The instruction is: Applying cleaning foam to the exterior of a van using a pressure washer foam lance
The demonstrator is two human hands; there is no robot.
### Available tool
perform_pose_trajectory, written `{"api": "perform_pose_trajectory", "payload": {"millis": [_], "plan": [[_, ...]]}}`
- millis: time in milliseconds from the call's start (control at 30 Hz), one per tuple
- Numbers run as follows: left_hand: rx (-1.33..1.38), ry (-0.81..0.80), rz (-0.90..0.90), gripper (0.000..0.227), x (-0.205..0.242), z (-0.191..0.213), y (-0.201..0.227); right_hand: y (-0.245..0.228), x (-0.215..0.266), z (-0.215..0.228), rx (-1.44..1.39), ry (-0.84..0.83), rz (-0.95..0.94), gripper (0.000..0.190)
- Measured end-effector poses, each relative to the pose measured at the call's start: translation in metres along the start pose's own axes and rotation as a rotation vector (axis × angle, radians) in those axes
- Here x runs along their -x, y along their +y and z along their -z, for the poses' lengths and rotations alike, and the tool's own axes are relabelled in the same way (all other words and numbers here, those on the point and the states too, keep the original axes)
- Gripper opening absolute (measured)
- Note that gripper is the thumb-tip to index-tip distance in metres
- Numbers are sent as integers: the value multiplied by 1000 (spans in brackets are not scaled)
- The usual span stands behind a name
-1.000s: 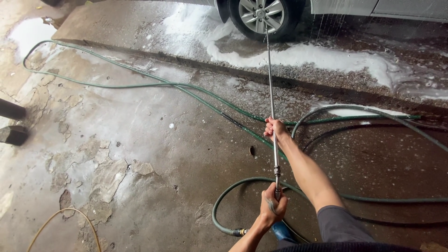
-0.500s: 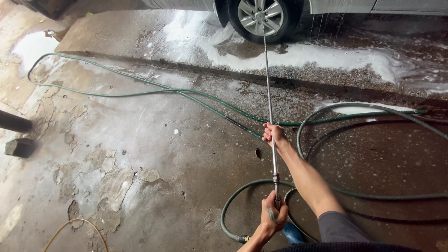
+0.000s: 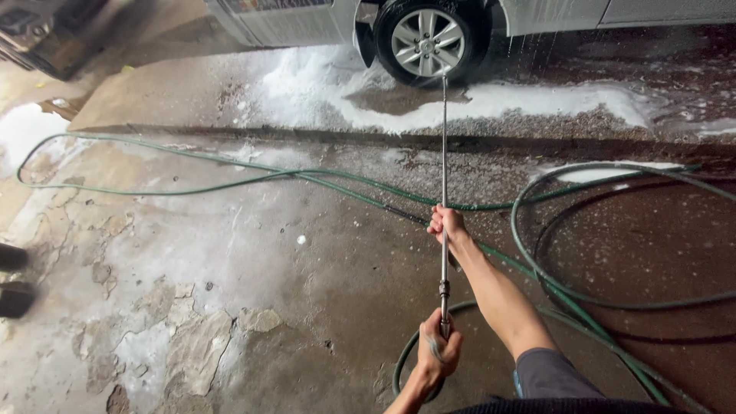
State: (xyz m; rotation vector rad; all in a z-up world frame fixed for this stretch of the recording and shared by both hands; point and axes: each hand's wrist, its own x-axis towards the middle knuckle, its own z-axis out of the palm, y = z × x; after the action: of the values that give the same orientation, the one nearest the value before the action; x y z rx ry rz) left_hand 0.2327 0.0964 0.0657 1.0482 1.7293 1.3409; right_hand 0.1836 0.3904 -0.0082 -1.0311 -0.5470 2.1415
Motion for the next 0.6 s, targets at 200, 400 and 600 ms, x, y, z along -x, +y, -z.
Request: {"api": "perform_pose_trajectory", "payload": {"millis": [200,400,600], "plan": [[-101,-58,-33,17,2,94,-5,46,-6,-53,-83,40,44,21],[-102,-52,-83,19,-19,174,-19,69,-14,-114,-42,75,111,21],[-89,-132,2,19,-58,270,-42,127,-75,-172,-110,83,133,22]]}}
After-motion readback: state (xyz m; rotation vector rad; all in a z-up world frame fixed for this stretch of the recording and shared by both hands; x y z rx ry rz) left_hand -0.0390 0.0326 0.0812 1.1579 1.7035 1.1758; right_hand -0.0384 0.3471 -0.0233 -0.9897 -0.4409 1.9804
